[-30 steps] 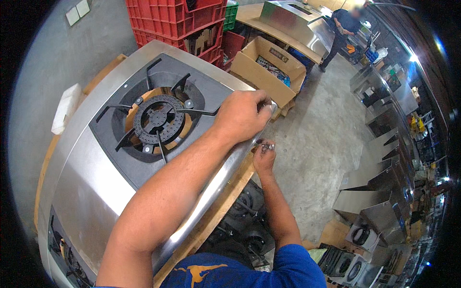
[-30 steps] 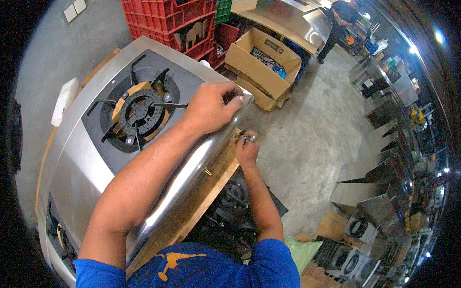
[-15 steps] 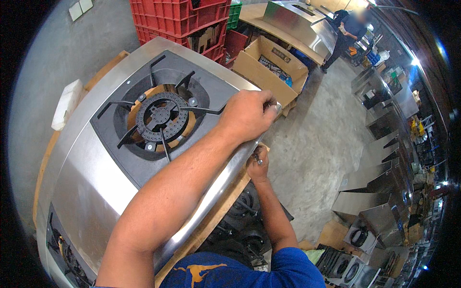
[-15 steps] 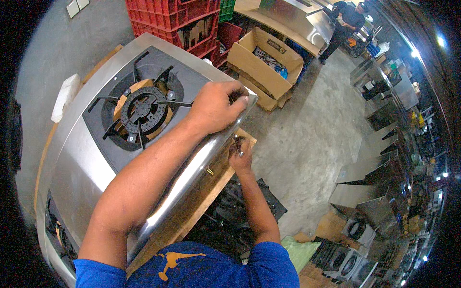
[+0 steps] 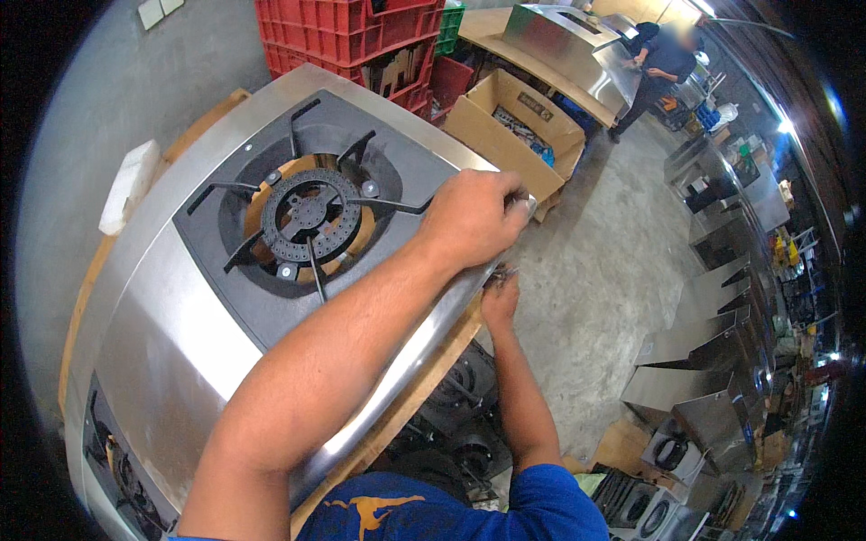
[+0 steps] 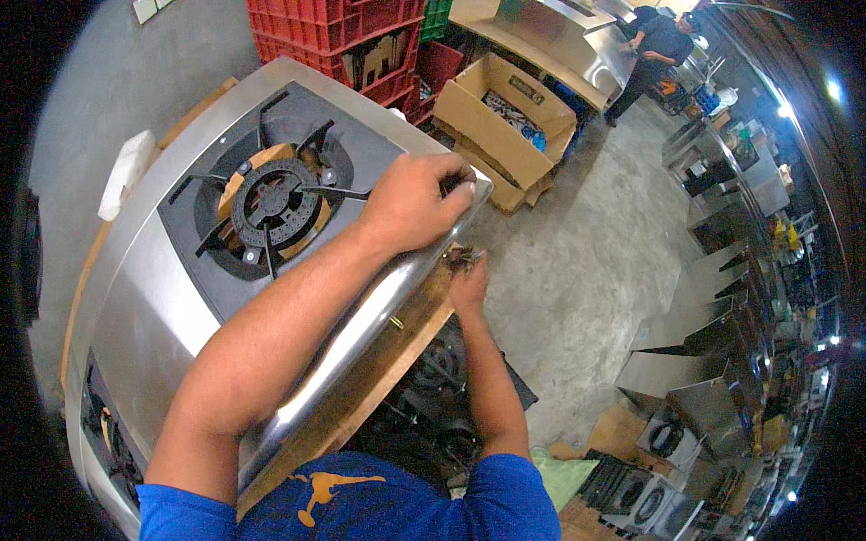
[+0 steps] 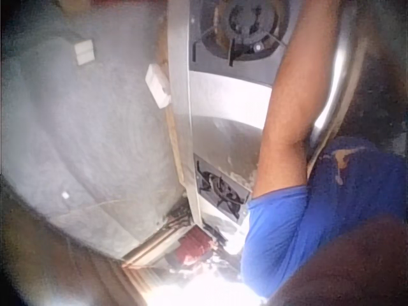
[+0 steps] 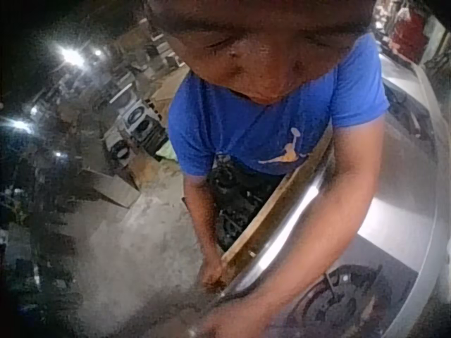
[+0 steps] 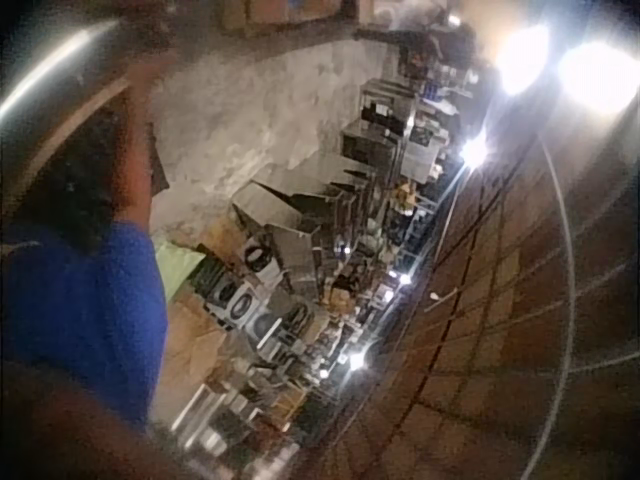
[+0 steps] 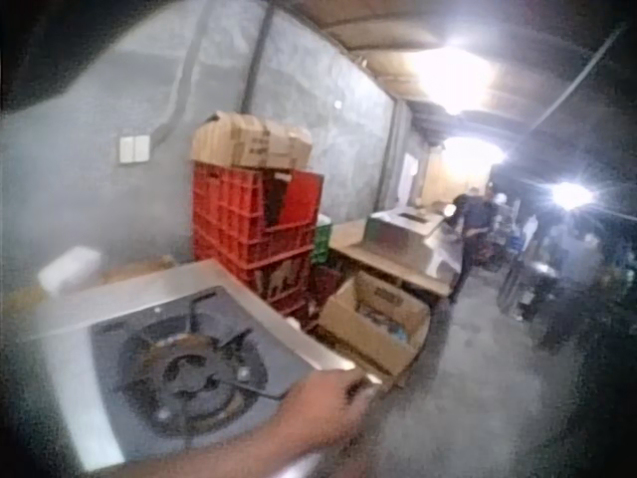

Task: The person assembles a stainless steel gas stove by hand-tightening and then wrench-tightening screws on the side and top edges. They handle small screws, a wrench, and the stove body, moving the unit to access different fastening points.

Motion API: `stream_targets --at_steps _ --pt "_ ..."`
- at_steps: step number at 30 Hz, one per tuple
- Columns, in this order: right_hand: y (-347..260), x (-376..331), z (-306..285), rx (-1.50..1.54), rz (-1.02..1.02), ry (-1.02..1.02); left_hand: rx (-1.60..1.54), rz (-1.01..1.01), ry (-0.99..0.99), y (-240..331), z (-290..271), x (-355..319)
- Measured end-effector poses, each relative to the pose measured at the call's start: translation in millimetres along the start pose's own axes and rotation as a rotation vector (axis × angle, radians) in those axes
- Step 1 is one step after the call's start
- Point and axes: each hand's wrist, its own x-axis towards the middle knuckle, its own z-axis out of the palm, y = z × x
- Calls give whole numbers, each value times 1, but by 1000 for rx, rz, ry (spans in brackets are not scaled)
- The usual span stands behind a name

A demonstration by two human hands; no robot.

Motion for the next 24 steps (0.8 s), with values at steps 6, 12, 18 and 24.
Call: stream_targets --at_steps 6,12,18,24 --pt "45 65 16 739 598 -169 -40 -17 -16 0 1 1" --pt "44 67 16 686 579 22 -34 11 17 -3 0 2" --pt "-11 12 -15 402 112 62 -40 -35 -16 -3 1 1" --pt "-11 -19 -17 -184 -277 -62 -23 -35 -12 1 -1 2"
